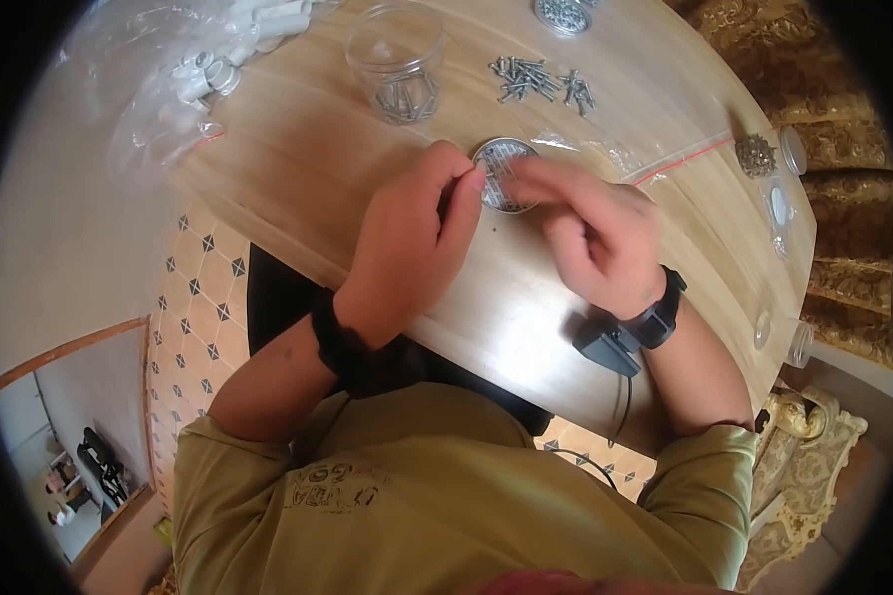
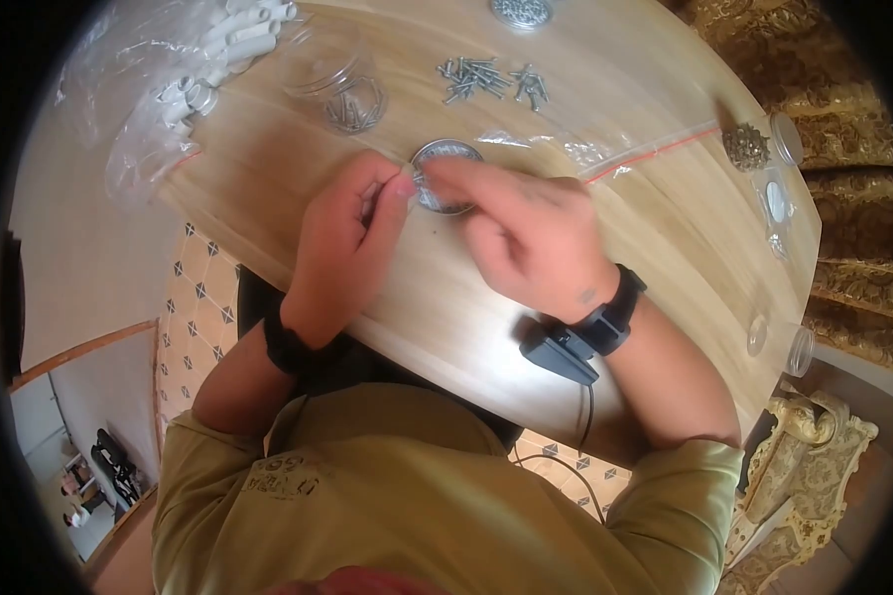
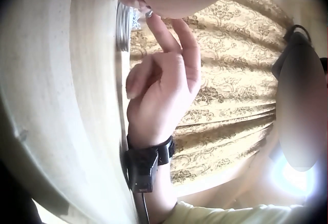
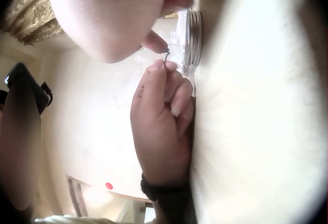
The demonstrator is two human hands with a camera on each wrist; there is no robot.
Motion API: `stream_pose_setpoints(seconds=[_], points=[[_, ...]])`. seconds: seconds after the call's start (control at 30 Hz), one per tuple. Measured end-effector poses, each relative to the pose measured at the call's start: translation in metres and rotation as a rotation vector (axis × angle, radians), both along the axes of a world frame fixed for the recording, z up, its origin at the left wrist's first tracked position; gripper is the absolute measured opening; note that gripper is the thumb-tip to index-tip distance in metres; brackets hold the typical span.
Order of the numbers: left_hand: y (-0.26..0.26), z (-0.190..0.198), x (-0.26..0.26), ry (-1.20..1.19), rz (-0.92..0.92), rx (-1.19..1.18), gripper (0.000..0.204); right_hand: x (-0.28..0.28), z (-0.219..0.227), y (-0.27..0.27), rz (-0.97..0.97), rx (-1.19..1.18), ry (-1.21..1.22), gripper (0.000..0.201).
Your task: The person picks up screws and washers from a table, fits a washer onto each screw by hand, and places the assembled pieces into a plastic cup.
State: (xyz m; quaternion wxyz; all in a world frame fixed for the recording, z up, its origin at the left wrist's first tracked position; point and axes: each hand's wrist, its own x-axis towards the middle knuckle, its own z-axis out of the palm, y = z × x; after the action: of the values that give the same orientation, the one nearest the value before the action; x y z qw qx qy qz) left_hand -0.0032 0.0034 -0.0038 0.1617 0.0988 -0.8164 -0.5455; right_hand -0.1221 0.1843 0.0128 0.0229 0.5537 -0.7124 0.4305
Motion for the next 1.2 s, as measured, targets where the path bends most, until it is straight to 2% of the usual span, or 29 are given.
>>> stream_pose_setpoints(seconds=[0.13, 0.2, 0.23, 0.3, 0.4, 0.5, 0.63, 0.7, 0.83, 0.9, 1.03, 1.13, 1.2], points=[[0.002, 0.003, 0.000, 0.007, 0.022, -0.021, 0.013, 0.002, 0.011, 0.004, 0.002, -0.006, -0.009, 0.047], [0.002, 0.002, 0.000, 0.014, 0.019, -0.017, 0.013, 0.009, 0.017, -0.005, -0.113, 0.139, -0.125, 0.048], [0.002, 0.002, 0.000, 0.013, 0.019, -0.019, 0.013, 0.006, 0.014, -0.002, -0.113, 0.136, -0.127, 0.048], [0.002, 0.001, -0.001, -0.004, 0.021, 0.007, 0.013, -0.004, 0.006, 0.008, 0.049, 0.067, -0.091, 0.049], [0.002, 0.000, -0.001, -0.009, 0.022, 0.007, 0.012, 0.000, 0.003, -0.001, -0.057, -0.045, -0.039, 0.046], [0.003, 0.000, -0.001, -0.012, 0.030, 0.010, 0.012, 0.008, 0.009, -0.006, -0.097, 0.081, -0.159, 0.047], [0.003, 0.000, -0.001, 0.003, 0.035, -0.005, 0.012, 0.000, 0.005, 0.006, -0.029, -0.004, -0.104, 0.048], [0.003, 0.000, -0.001, -0.007, 0.034, 0.010, 0.011, 0.002, 0.004, -0.002, -0.119, -0.037, -0.086, 0.046], [0.003, 0.000, -0.001, -0.008, 0.035, 0.014, 0.012, 0.001, 0.005, -0.002, -0.077, 0.035, -0.101, 0.048], [0.002, 0.001, -0.001, -0.004, 0.041, 0.004, 0.012, -0.004, 0.004, 0.011, 0.068, 0.066, -0.088, 0.048], [0.003, -0.002, -0.001, 0.029, 0.041, 0.003, 0.011, -0.002, -0.001, -0.001, -0.002, -0.096, -0.046, 0.048], [0.001, -0.002, 0.000, 0.033, 0.052, 0.029, 0.012, 0.000, 0.000, -0.003, -0.099, -0.046, -0.111, 0.047], [-0.004, 0.000, 0.003, 0.072, 0.042, 0.098, 0.008, -0.001, 0.000, -0.005, -0.120, -0.068, -0.291, 0.046]])
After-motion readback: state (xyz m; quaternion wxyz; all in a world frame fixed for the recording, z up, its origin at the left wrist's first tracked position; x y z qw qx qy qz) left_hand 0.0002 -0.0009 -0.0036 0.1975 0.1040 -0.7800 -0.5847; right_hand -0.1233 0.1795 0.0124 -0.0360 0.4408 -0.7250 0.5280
